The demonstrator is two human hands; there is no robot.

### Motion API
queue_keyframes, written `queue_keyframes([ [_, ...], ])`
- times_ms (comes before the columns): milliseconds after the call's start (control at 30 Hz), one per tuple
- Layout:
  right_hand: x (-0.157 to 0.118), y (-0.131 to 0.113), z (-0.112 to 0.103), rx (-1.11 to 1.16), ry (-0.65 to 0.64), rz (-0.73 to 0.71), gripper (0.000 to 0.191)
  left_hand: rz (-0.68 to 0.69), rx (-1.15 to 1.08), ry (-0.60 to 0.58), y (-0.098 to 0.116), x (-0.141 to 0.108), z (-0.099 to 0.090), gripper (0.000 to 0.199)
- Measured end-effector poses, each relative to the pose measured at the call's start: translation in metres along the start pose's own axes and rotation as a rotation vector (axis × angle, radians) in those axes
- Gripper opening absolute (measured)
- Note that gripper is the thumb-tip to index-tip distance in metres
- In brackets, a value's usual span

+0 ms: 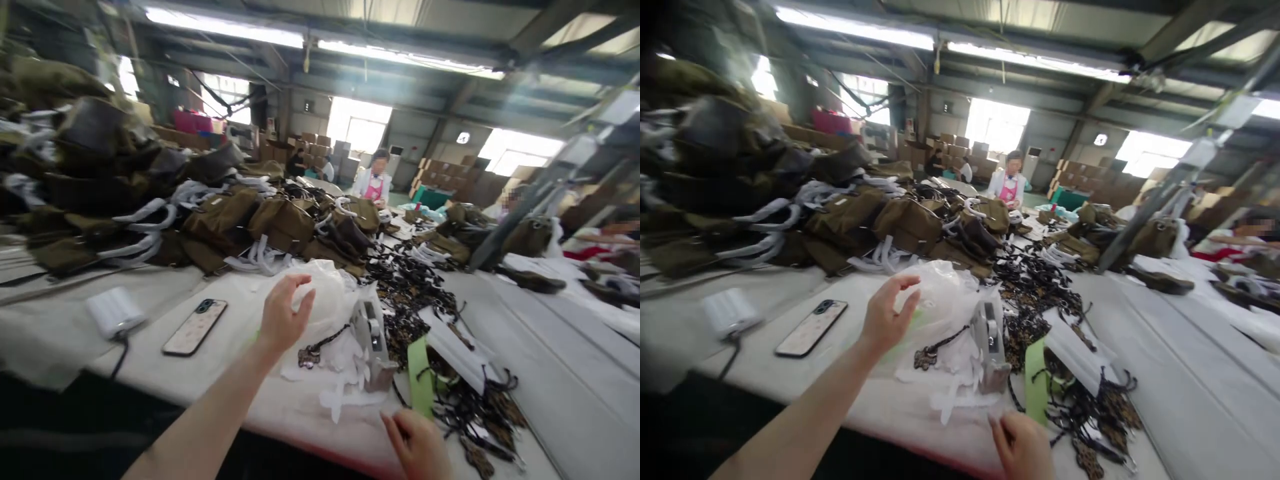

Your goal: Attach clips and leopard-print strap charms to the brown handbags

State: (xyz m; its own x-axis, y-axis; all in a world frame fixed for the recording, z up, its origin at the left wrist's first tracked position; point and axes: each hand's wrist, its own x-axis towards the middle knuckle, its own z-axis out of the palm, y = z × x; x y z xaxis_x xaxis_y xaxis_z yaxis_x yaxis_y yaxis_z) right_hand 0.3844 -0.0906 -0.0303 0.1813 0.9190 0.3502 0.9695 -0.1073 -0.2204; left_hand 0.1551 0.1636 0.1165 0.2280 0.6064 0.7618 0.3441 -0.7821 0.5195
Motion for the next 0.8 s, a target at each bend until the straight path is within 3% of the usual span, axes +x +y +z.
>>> queue_keyframes([
  [100,0.061,0.020,-0.050,-0.083,0.004,-0.053,0.043,0.042,0.146,-0.086,-0.001,-0.005,0.074,0.038],
  [200,0.137,0.066,-0.086,-0.185,-0.069,-0.017,0.035,-0.017,0.336,-0.192,-0.025,-0.027,0.143,0.047],
  [300,0.217,0.134,-0.096,-0.268,-0.165,0.114,0.028,0.016,0.402,-0.315,-0.053,-0.054,0.182,0.046],
  [367,0.269,0.184,-0.088,-0.311,-0.242,0.293,0.025,0.023,0.424,-0.344,-0.066,-0.066,0.189,0.045],
  [533,0.379,0.295,-0.041,-0.352,-0.318,0.488,0.067,0.015,0.413,-0.381,-0.078,-0.064,0.183,0.040],
  [667,0.446,0.346,0.001,-0.338,-0.388,0.574,0.092,-0.034,0.363,-0.393,-0.090,-0.056,0.182,0.036],
  [800,0.493,0.373,0.037,-0.242,-0.451,0.585,0.093,-0.090,0.323,-0.423,-0.099,-0.055,0.179,0.036],
])
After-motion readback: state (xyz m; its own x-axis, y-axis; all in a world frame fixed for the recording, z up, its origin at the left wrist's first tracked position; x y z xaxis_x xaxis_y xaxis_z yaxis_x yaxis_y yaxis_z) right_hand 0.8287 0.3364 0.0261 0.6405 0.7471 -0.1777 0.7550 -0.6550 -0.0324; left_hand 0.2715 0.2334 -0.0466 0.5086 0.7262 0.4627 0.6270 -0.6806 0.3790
